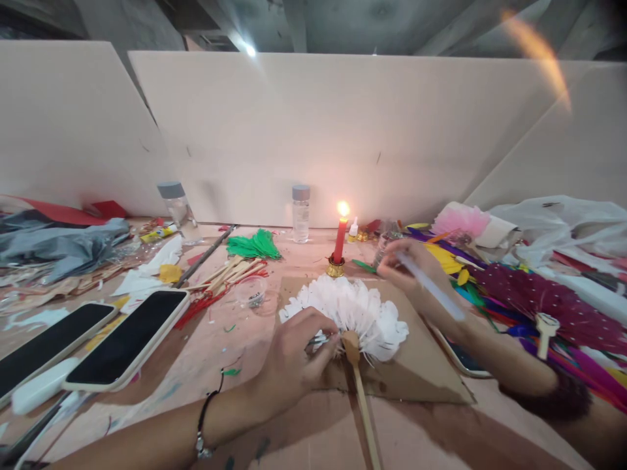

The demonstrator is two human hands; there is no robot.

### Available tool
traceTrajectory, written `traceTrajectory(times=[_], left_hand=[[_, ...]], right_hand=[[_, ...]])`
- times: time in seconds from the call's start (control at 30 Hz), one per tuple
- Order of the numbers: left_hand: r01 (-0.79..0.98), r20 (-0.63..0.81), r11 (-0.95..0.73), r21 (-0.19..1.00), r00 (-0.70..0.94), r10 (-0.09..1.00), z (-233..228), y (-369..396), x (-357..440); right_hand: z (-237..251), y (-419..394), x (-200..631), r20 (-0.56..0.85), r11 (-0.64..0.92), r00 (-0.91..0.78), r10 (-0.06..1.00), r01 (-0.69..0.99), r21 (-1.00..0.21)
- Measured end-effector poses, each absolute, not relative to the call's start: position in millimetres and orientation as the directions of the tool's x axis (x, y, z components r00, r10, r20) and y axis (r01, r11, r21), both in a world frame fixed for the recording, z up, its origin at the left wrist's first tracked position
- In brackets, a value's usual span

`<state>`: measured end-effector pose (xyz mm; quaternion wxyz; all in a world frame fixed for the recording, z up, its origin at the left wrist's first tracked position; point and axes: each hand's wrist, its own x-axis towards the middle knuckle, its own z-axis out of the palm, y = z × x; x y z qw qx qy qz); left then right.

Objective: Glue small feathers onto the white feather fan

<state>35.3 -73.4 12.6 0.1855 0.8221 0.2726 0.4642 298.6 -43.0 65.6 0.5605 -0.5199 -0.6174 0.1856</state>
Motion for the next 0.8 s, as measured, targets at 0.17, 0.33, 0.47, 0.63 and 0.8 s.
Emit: traceTrajectory(times=[0.17, 0.33, 0.47, 0.63, 0.8], left_hand=[[0.218, 0.706, -0.82, 0.529, 0.423, 0.568, 10.3, -74.0, 36.4], [0.174, 0.733, -0.864, 0.473, 0.466, 0.495, 5.8, -74.9, 35.7], [0.132, 0.73, -0.887, 0.442, 0.523, 0.441, -2.8, -72.8, 34.2], [0.116, 0.705, -0.892, 0.436, 0.573, 0.419, -8.3, -69.7, 33.9], [0.235, 0.566, -0.794, 0.56, 0.591, 0.575, 4.9, -73.8, 33.9]], right_hand=[[38.2, -99.5, 261.3, 0.33, 0.339, -0.088, 0.94, 0.334, -0.879], [17.7, -107.7, 254.8, 0.138, 0.154, -0.193, 0.971, 0.07, -0.986], [5.3, -107.5, 255.7, 0.072, 0.085, -0.215, 0.974, 0.05, -0.995], [-4.7, -109.2, 253.6, 0.051, 0.05, -0.22, 0.974, -0.009, -0.999], [-2.9, -112.7, 256.5, 0.071, 0.079, -0.123, 0.99, 0.061, -0.995]])
